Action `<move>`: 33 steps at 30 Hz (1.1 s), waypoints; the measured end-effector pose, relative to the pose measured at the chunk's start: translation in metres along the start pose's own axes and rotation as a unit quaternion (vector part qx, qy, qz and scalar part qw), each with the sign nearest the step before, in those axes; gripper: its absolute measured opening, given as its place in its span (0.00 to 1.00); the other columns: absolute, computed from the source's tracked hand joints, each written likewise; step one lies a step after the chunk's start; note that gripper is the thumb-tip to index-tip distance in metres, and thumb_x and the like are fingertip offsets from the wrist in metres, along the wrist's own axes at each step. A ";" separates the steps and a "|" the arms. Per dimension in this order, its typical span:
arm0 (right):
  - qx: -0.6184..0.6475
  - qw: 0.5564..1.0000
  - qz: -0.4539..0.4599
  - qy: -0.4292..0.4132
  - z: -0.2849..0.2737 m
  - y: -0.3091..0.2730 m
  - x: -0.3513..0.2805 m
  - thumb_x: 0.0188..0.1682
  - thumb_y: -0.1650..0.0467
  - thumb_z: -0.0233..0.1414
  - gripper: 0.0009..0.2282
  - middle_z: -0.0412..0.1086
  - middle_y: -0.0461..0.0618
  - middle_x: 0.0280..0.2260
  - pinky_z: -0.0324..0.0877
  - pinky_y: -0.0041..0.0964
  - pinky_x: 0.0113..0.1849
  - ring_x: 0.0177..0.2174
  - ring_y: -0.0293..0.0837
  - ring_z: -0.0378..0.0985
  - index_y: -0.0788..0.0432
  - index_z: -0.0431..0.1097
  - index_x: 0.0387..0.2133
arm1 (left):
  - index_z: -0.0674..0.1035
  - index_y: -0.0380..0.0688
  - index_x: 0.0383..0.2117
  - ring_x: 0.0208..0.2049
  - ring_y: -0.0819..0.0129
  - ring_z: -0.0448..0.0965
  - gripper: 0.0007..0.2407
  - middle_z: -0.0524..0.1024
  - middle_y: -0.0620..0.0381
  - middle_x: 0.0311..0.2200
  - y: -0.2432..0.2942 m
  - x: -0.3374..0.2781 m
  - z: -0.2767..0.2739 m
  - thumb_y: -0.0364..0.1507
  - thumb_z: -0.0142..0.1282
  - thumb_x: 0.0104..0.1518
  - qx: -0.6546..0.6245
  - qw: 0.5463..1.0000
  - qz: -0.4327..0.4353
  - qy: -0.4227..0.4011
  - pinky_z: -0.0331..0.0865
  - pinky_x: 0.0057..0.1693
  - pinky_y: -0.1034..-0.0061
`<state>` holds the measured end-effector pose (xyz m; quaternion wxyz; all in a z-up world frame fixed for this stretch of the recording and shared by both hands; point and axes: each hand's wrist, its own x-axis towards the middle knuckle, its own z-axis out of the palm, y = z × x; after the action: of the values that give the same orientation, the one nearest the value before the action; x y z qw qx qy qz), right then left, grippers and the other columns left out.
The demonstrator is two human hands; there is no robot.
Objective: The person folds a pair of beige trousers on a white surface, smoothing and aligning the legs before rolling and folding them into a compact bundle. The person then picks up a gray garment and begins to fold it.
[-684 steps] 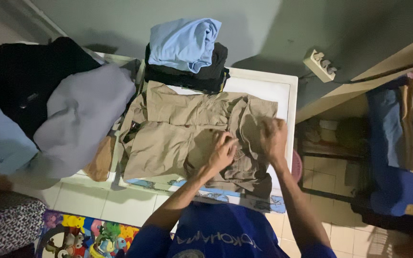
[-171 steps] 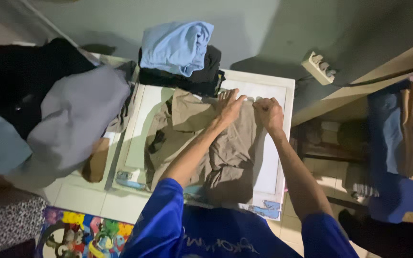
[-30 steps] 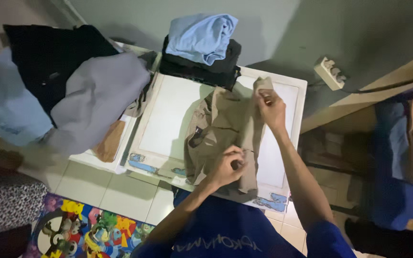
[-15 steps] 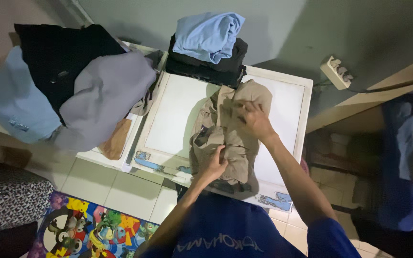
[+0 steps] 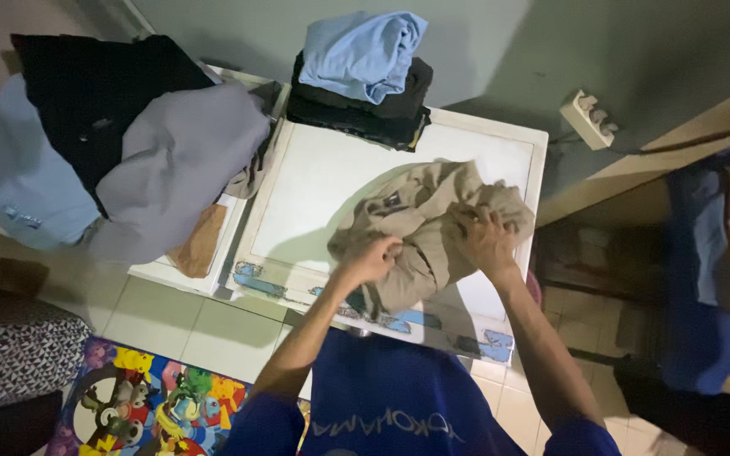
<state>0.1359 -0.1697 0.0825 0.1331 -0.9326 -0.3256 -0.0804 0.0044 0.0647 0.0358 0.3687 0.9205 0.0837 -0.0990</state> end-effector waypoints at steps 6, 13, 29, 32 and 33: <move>0.033 0.996 0.084 -0.021 -0.017 -0.008 -0.025 0.50 0.56 0.55 0.18 0.71 0.56 0.45 0.74 0.54 0.40 0.44 0.61 0.74 0.43 0.76 0.52 | 0.82 0.52 0.44 0.53 0.51 0.75 0.13 0.80 0.50 0.45 -0.031 0.061 -0.019 0.29 0.61 0.52 0.120 0.985 0.110 0.054 0.63 0.62 0.55; 0.206 0.978 0.026 0.022 -0.028 -0.001 -0.038 0.51 0.64 0.56 0.15 0.73 0.54 0.50 0.74 0.49 0.49 0.49 0.58 0.77 0.51 0.75 0.51 | 0.82 0.49 0.44 0.57 0.49 0.69 0.15 0.75 0.50 0.50 -0.026 0.055 -0.022 0.30 0.64 0.48 0.252 0.948 0.090 0.173 0.52 0.63 0.37; 0.293 0.918 0.262 0.058 0.013 0.076 -0.031 0.52 0.77 0.53 0.12 0.77 0.58 0.30 0.73 0.41 0.35 0.29 0.49 0.76 0.62 0.77 0.48 | 0.81 0.49 0.48 0.50 0.51 0.72 0.13 0.75 0.51 0.45 0.036 0.035 -0.001 0.38 0.54 0.62 0.154 0.956 0.129 0.213 0.60 0.59 0.49; 0.397 0.855 0.329 0.058 0.027 0.085 -0.033 0.57 0.71 0.55 0.09 0.76 0.60 0.34 0.74 0.40 0.35 0.30 0.44 0.77 0.64 0.75 0.46 | 0.81 0.50 0.50 0.50 0.54 0.72 0.13 0.75 0.54 0.44 0.039 0.027 -0.006 0.38 0.55 0.62 0.137 0.955 0.137 0.225 0.61 0.60 0.51; 0.421 0.858 0.283 0.082 0.032 0.086 -0.033 0.57 0.71 0.55 0.09 0.77 0.59 0.35 0.74 0.39 0.37 0.34 0.44 0.77 0.64 0.75 0.45 | 0.80 0.51 0.50 0.50 0.55 0.72 0.13 0.75 0.54 0.44 0.039 0.026 -0.007 0.38 0.55 0.62 0.136 0.953 0.145 0.230 0.61 0.61 0.51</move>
<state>0.1662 -0.2442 0.0278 0.5565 -0.8295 -0.0382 0.0292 0.0393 0.0435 0.0605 0.2215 0.9619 0.0179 0.1592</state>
